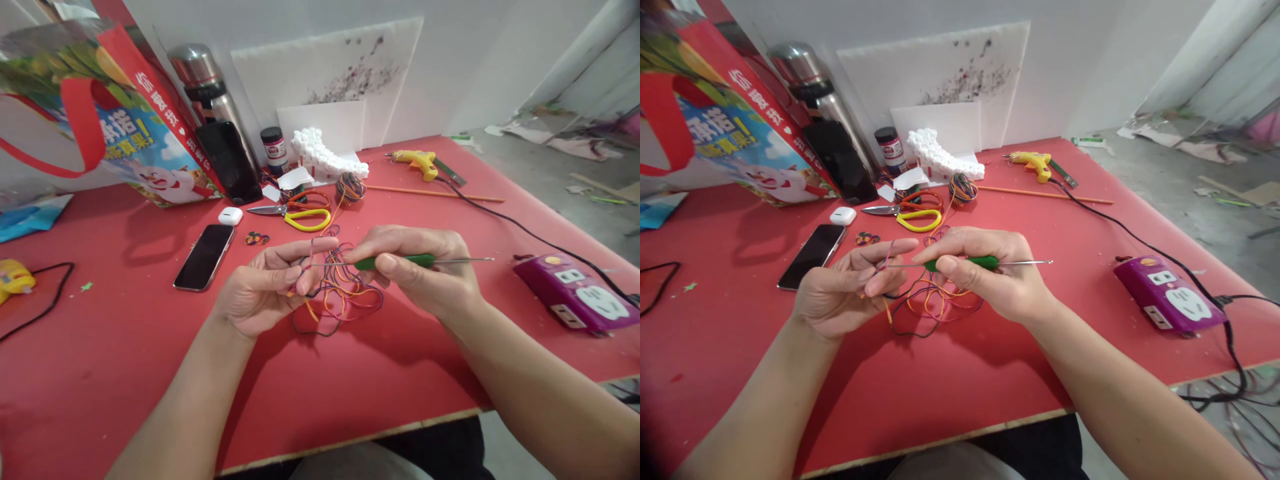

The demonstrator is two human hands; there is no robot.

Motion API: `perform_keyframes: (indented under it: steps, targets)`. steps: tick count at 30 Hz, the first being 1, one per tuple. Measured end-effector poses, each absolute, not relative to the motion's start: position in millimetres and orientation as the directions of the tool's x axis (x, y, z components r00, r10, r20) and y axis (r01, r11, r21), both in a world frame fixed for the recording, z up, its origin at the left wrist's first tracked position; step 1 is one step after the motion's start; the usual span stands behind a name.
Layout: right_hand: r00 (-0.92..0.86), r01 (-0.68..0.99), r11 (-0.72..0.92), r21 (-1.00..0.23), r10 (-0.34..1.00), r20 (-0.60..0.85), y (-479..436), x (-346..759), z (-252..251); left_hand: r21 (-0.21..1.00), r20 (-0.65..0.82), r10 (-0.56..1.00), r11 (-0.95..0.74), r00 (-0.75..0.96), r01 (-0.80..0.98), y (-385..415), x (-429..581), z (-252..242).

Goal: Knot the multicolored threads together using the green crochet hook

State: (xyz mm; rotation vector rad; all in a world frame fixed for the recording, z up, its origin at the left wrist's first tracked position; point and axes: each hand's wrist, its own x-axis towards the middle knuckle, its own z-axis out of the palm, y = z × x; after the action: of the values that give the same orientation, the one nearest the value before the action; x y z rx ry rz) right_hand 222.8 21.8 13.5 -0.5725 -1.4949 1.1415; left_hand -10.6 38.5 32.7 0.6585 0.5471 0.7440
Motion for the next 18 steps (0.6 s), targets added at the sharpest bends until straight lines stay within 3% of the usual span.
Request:
perform_keyframes:
  steps: [10, 13, 18]
  targets:
    - [-0.298, -0.378, 0.205, -0.903, 0.897, 0.328, 23.3, 221.0, 12.4, 0.710, -0.193, 0.756, 0.548, 0.626, -0.443, 36.7, -9.7, 30.4]
    - [-0.285, -0.426, 0.151, -0.892, 0.913, 0.291, 21.8, 213.4, 7.6, 0.727, -0.188, 0.828, 0.479, 0.528, -0.492, 33.9, -0.2, 29.2]
    - [-0.151, -0.387, 0.207, -0.899, 0.947, 0.283, 17.6, 200.0, -8.9, 0.791, -0.176, 0.935, 0.320, 0.307, -0.521, 28.6, 15.1, 22.8]
